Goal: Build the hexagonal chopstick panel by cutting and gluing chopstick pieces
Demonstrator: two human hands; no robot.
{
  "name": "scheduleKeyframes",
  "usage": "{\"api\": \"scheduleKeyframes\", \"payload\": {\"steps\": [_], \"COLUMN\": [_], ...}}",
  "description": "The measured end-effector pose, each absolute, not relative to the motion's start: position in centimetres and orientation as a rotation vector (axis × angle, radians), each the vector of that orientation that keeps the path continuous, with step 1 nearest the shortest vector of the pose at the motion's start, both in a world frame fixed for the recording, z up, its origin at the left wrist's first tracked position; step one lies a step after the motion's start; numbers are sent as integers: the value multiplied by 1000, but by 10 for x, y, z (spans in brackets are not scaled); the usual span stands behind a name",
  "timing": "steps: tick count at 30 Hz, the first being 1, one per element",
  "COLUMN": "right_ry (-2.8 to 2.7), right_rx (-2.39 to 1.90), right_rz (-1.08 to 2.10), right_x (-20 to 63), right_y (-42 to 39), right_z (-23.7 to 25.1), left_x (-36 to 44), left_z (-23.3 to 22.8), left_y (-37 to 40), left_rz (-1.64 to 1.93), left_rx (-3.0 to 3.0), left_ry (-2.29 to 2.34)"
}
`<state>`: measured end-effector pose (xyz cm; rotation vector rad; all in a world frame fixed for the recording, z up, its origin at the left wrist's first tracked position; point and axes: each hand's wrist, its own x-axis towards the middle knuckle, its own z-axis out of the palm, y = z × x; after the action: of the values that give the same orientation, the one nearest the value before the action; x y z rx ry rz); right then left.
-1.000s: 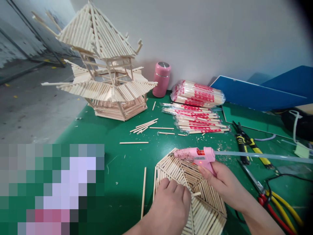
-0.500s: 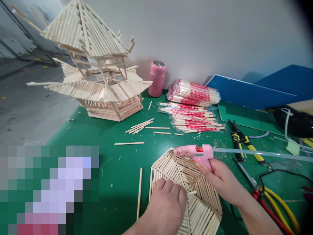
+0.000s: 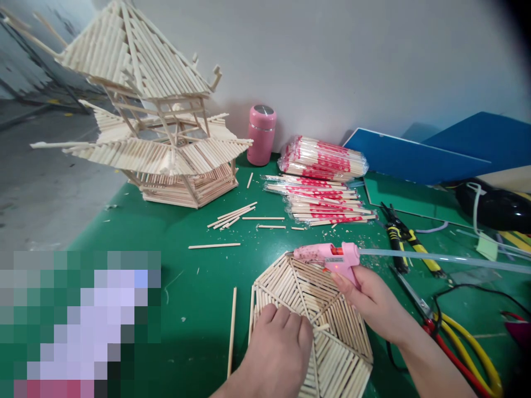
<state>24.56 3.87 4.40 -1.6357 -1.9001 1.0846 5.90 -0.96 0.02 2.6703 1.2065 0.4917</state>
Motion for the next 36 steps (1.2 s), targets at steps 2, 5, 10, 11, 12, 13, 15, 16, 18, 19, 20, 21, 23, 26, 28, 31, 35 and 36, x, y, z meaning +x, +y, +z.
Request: {"api": "scheduleKeyframes", "payload": {"steps": [2, 5, 10, 11, 12, 13, 15, 16, 18, 19, 20, 21, 23, 26, 28, 31, 35, 36], "right_ry": [-1897, -1910, -1940, -1943, -1944, -1942, -1931, -1923, -1911, -1906, -1906, -1907, -1911, -1894, -1881, -1862, -1800, -1764], "right_rx": [-1634, -1657, -1650, -1646, -1644, -1644, -1653, -1663, -1671, -1670, -1663, -1656, -1647, -1654, -1650, -1641, -1620, -1614], "right_rz": [1076, 1049, 990, 983, 978, 975, 974, 978, 997, 1004, 1010, 1014, 1024, 1046, 1068, 1086, 1163, 1215], "right_x": [246, 246, 249, 250, 250, 251, 251, 251, 250, 250, 250, 250, 249, 249, 248, 245, 244, 245], "right_y": [39, 40, 40, 40, 40, 40, 40, 39, 39, 39, 39, 39, 40, 41, 42, 43, 41, 40], "right_z": [45, 44, 42, 42, 41, 41, 42, 42, 42, 42, 42, 41, 41, 41, 41, 40, 37, 36], "left_x": [59, 59, 59, 59, 59, 59, 59, 59, 59, 59, 59, 59, 59, 59, 59, 60, 60, 59], "left_z": [0, 1, 1, 0, 0, 0, -1, -1, -1, -1, -1, -1, 0, -1, -2, -5, -3, -2], "left_y": [-9, -10, -11, -11, -11, -11, -11, -11, -10, -10, -10, -10, -10, -11, -11, -10, -10, -10], "left_rz": [496, 476, 469, 481, 492, 503, 519, 523, 525, 526, 521, 517, 509, 517, 530, 535, 539, 541], "left_rx": [2674, 2678, 2677, 2677, 2677, 2677, 2676, 2679, 2686, 2689, 2691, 2693, 2692, 2691, 2690, 2693, 2696, 2691], "left_ry": [1199, 1199, 1193, 1192, 1194, 1197, 1207, 1206, 1204, 1200, 1195, 1191, 1194, 1208, 1206, 1198, 1200, 1203]}}
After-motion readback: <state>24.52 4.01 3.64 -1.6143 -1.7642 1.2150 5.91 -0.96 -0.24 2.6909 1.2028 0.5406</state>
